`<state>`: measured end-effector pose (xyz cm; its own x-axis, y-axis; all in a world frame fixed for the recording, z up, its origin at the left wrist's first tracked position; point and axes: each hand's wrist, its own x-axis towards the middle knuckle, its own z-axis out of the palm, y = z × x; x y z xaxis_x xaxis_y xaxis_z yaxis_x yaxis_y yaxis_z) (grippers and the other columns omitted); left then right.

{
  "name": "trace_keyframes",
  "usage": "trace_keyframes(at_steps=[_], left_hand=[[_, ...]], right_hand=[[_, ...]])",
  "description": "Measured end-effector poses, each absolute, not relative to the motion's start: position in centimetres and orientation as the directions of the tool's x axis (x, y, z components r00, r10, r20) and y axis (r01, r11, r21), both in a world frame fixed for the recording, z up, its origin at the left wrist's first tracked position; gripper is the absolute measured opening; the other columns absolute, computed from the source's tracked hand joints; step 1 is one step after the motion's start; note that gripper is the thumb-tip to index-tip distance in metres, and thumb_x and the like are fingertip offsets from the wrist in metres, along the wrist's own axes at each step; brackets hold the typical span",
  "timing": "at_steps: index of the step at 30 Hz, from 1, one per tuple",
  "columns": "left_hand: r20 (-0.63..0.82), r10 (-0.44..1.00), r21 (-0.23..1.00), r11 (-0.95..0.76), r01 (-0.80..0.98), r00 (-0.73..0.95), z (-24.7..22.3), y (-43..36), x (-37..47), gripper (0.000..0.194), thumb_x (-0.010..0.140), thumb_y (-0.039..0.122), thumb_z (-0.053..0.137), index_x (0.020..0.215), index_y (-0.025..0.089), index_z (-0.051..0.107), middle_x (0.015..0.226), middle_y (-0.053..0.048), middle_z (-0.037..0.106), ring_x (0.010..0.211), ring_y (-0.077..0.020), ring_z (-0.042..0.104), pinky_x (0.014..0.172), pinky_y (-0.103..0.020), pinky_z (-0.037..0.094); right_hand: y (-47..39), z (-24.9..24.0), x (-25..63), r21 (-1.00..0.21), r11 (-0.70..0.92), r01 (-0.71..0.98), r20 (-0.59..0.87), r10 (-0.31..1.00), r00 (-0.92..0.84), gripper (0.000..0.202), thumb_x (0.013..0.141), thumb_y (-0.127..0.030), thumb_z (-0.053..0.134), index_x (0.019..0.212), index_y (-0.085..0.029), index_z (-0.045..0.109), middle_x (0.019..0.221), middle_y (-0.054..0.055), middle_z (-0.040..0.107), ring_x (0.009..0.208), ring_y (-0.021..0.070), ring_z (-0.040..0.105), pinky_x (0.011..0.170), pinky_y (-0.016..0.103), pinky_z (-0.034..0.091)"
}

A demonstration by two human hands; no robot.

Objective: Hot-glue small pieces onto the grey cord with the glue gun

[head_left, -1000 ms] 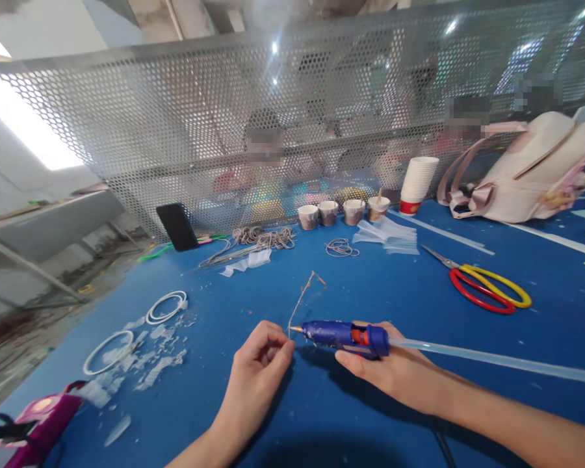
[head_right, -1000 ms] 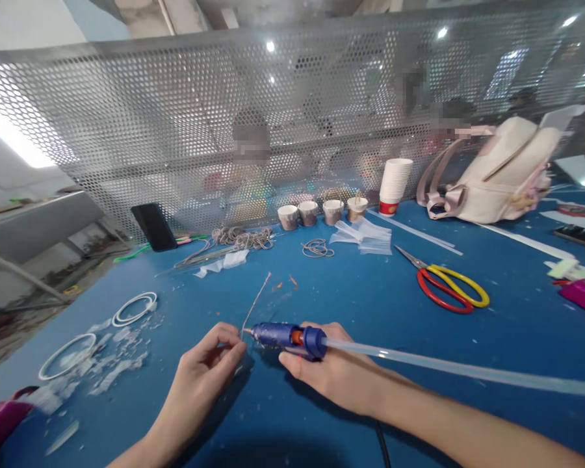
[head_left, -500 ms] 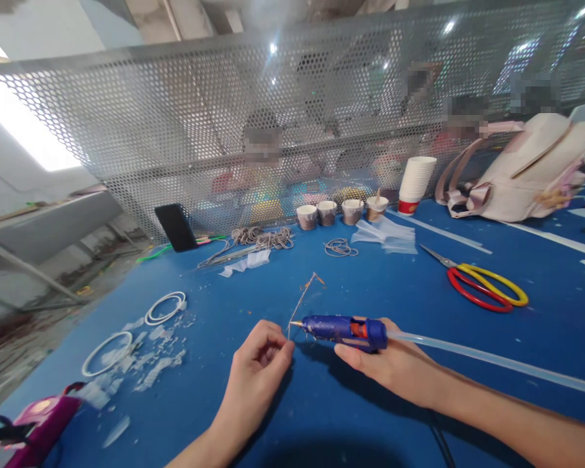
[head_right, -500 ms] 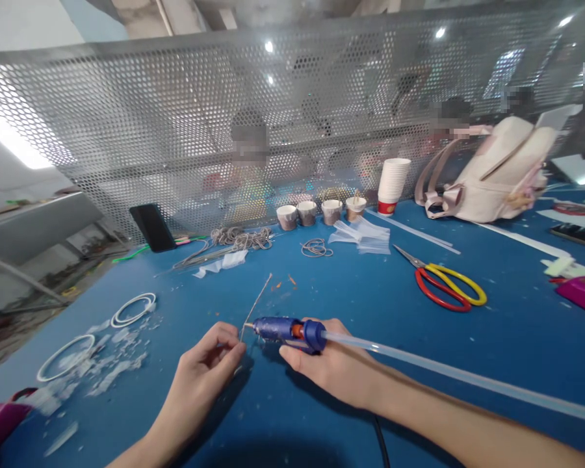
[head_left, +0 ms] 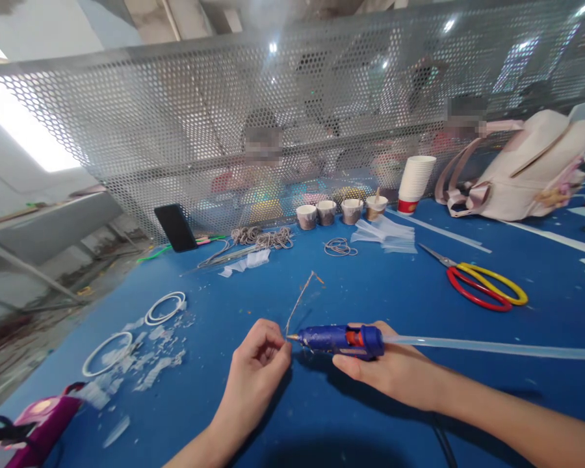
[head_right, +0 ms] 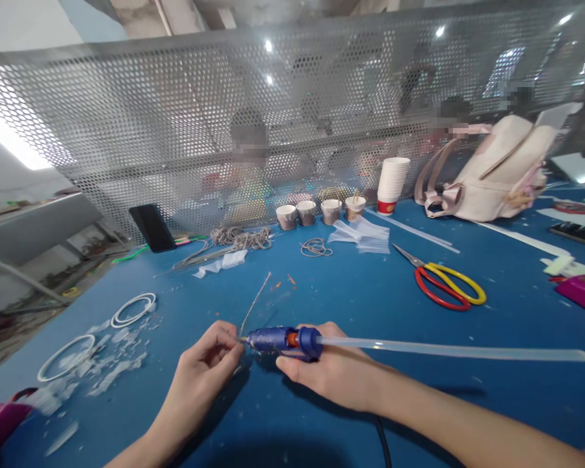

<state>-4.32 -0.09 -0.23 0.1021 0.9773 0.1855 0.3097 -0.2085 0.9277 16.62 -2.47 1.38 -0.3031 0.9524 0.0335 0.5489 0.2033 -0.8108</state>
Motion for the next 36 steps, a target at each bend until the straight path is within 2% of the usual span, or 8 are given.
trace_keyframes(at_steps=[7,11,15,21,24,28,36], left_hand=[[0.180,0.978,0.931,-0.204,0.304,0.105,-0.2,-0.2,-4.3,0.020,0.071,0.023,0.057,0.054,0.019,0.048,0.069,0.001,0.048,0.057,-0.0108,0.041,0.051,-0.022,0.033],[0.187,0.976,0.926,-0.214,0.310,0.116,-0.3,0.0,-4.3,0.019,0.072,0.024,0.057,0.055,0.019,0.047,0.070,0.001,0.048,0.058,-0.0108,0.041,0.051,-0.022,0.033],[0.197,0.972,0.924,-0.227,0.307,0.126,-0.6,0.1,-4.5,0.018,0.072,0.023,0.056,0.057,0.019,0.047,0.071,0.001,0.048,0.059,-0.0105,0.042,0.051,-0.021,0.033],[0.209,0.968,0.920,-0.242,0.308,0.136,-0.5,0.0,-4.4,0.017,0.071,0.020,0.055,0.056,0.019,0.046,0.070,0.001,0.047,0.059,-0.0105,0.042,0.051,-0.021,0.034],[0.213,0.967,0.918,-0.246,0.310,0.138,-0.4,0.1,-4.3,0.017,0.071,0.020,0.054,0.056,0.019,0.047,0.070,0.001,0.047,0.060,-0.0108,0.043,0.052,-0.022,0.034],[0.193,0.970,0.923,-0.231,0.308,0.148,-0.3,0.1,-4.2,0.017,0.071,0.020,0.054,0.056,0.019,0.047,0.071,0.001,0.048,0.058,-0.0102,0.041,0.051,-0.022,0.034],[0.156,0.976,0.932,-0.197,0.305,0.154,-0.7,0.2,-4.6,0.016,0.072,0.022,0.054,0.057,0.018,0.048,0.074,0.000,0.047,0.056,-0.0098,0.039,0.048,-0.022,0.031]], right_hand=[[-2.4,1.3,16.5,-0.813,0.214,0.541,0.074,0.960,-0.269,0.031,0.085,-0.041,0.046,0.067,-0.023,0.064,0.063,-0.001,0.058,0.060,0.0147,0.051,0.059,0.024,0.042],[-2.5,0.3,16.6,-0.798,0.180,0.575,0.028,0.965,-0.262,0.026,0.081,-0.043,0.053,0.074,-0.023,0.067,0.064,-0.001,0.060,0.059,0.0151,0.054,0.057,0.024,0.042],[-2.5,0.0,16.6,-0.794,0.225,0.565,0.089,0.962,-0.258,0.025,0.080,-0.043,0.054,0.078,-0.023,0.069,0.065,-0.001,0.062,0.062,0.0159,0.055,0.059,0.024,0.043],[-2.2,0.6,16.5,-0.813,0.254,0.524,0.132,0.957,-0.259,0.029,0.083,-0.040,0.050,0.071,-0.022,0.069,0.062,-0.001,0.061,0.059,0.0144,0.053,0.058,0.024,0.042],[-2.2,0.5,16.6,-0.809,0.249,0.532,0.106,0.952,-0.286,0.025,0.081,-0.040,0.054,0.074,-0.022,0.069,0.062,-0.001,0.061,0.057,0.0141,0.053,0.056,0.024,0.041],[-2.3,0.2,16.5,-0.820,0.211,0.532,0.100,0.968,-0.230,0.023,0.079,-0.040,0.055,0.078,-0.023,0.070,0.064,-0.001,0.062,0.060,0.0157,0.055,0.056,0.025,0.041],[-2.4,-0.1,16.3,-0.827,0.203,0.525,0.105,0.972,-0.211,0.020,0.075,-0.039,0.058,0.069,-0.023,0.067,0.068,0.000,0.063,0.065,0.0170,0.056,0.059,0.026,0.041]])
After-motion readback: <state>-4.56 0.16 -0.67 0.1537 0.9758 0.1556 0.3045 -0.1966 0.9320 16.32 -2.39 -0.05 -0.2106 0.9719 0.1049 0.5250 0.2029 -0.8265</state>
